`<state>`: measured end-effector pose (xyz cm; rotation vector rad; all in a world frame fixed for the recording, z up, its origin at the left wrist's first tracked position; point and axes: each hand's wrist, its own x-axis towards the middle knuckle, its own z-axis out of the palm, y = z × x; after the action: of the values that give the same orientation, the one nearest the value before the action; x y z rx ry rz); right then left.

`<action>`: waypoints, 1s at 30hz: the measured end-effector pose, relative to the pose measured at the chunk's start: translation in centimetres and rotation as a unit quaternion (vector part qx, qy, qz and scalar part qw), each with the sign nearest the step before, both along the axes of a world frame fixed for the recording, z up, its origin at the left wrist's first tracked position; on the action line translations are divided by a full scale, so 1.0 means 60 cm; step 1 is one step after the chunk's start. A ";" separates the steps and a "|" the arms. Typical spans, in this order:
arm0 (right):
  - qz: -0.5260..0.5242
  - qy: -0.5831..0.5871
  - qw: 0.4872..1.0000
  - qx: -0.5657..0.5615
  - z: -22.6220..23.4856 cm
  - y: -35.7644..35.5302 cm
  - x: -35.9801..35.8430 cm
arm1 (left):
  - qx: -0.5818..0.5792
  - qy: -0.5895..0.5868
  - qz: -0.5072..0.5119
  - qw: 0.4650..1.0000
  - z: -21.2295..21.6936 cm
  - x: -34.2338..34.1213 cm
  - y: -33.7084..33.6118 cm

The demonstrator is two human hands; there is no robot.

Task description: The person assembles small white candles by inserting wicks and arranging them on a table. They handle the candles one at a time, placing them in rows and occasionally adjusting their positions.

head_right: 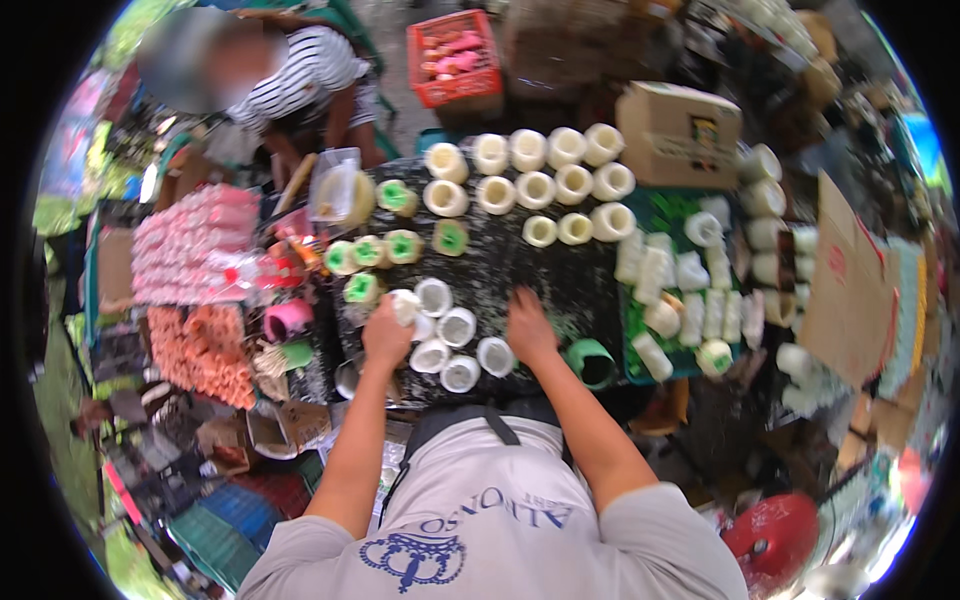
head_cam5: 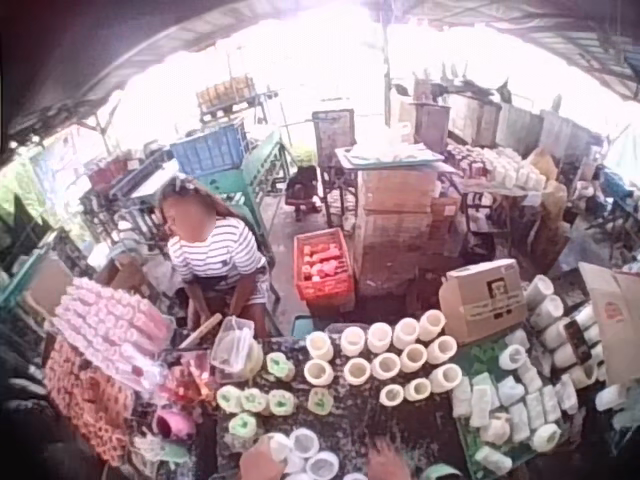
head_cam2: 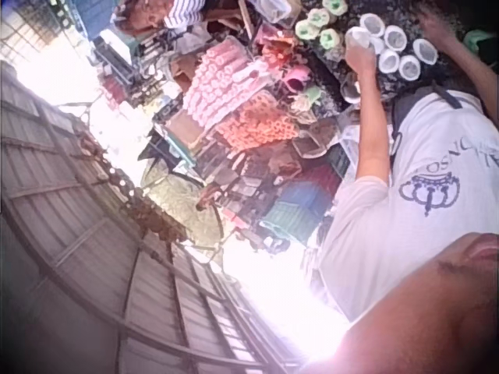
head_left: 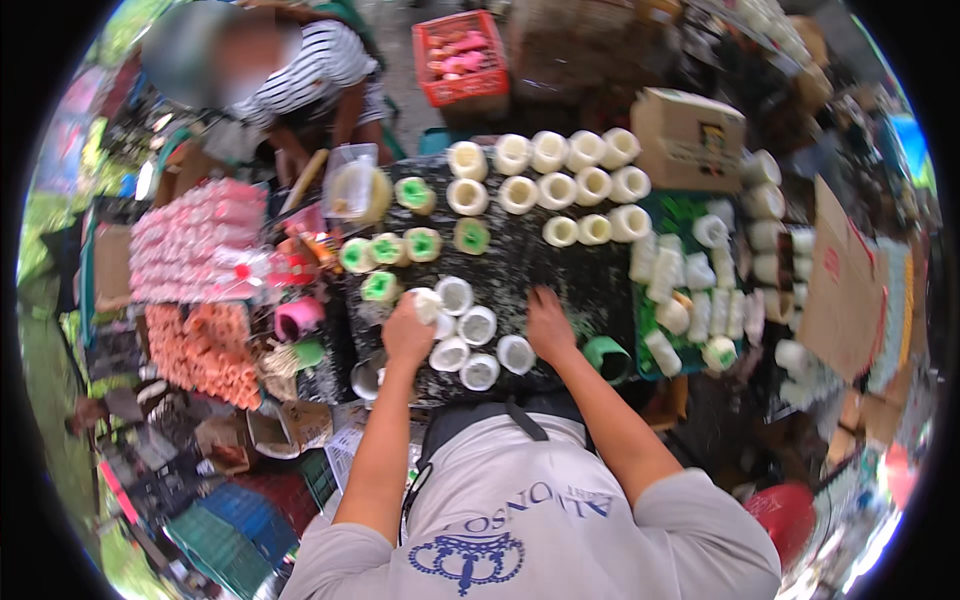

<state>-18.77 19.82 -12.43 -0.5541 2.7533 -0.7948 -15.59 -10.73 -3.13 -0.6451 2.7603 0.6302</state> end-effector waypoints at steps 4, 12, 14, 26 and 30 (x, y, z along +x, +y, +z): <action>0.072 -0.186 0.979 0.028 0.083 0.012 -0.019 | 0.001 0.017 -0.004 1.000 -0.011 0.003 0.001; -0.024 -0.014 0.993 0.116 0.006 -0.092 -0.199 | -0.001 0.035 -0.012 0.999 -0.014 0.012 0.008; -0.056 -0.053 0.991 0.112 -0.003 -0.117 -0.216 | 0.021 0.007 0.001 1.000 -0.008 0.014 -0.004; 0.148 -0.179 0.970 -0.067 0.012 0.021 -0.067 | -0.009 0.013 -0.007 1.000 -0.015 0.015 0.006; 0.233 -0.264 0.935 -0.041 0.085 0.049 -0.083 | 0.031 0.036 -0.008 0.999 -0.014 0.012 0.001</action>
<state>-23.77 22.75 -7.33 -0.8263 1.9968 -0.7965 -14.85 -10.65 -3.96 -0.5979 2.7953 0.7465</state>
